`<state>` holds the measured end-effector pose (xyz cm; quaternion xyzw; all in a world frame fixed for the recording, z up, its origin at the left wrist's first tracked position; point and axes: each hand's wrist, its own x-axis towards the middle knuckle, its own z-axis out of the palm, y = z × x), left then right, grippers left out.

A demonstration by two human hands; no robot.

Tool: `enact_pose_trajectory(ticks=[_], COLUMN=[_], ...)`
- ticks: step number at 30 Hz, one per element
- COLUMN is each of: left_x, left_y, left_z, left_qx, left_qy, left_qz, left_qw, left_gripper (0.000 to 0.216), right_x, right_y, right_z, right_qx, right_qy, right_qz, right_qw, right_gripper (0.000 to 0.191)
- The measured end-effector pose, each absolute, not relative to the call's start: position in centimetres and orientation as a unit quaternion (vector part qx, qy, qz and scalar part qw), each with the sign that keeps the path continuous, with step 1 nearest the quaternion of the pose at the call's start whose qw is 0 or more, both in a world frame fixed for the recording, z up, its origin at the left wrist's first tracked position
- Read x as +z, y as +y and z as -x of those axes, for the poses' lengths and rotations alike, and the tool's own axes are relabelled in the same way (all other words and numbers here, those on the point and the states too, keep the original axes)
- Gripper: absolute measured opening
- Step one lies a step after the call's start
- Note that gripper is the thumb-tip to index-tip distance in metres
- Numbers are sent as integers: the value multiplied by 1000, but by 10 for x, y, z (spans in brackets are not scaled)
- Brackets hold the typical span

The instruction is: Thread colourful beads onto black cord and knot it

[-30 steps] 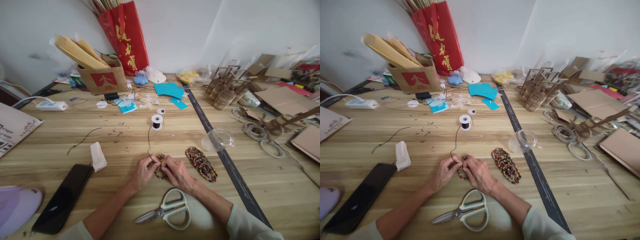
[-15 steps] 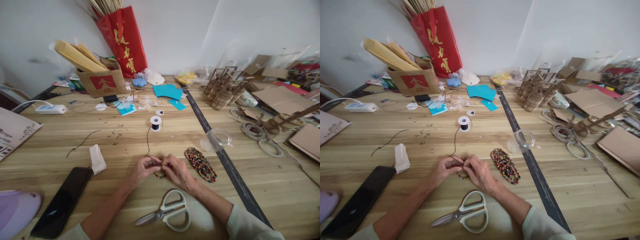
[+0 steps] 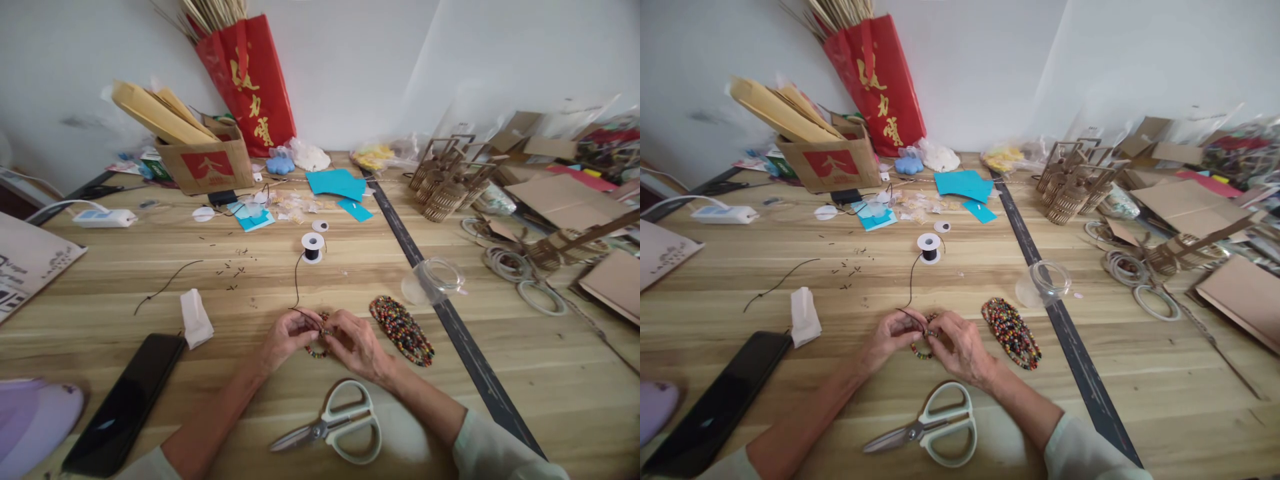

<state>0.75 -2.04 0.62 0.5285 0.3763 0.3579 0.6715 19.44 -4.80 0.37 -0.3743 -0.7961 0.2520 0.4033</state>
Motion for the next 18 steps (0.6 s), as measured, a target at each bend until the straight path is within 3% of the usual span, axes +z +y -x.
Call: enact_pose_trajectory(ticks=[6, 18], left_x=[3, 1], left_y=[-19, -21], left_z=[-8, -8], left_qx=[355, 324], left_qy=[378, 383], left_qz=[-518, -510], left_qw=[680, 698], left_gripper=[40, 33], right_x=[7, 5], right_y=[-49, -52], right_z=[-194, -193], right_qx=[258, 288], right_qy=[-796, -783], right_qz=[375, 387], right_qw=[399, 393], right_gripper=[7, 6])
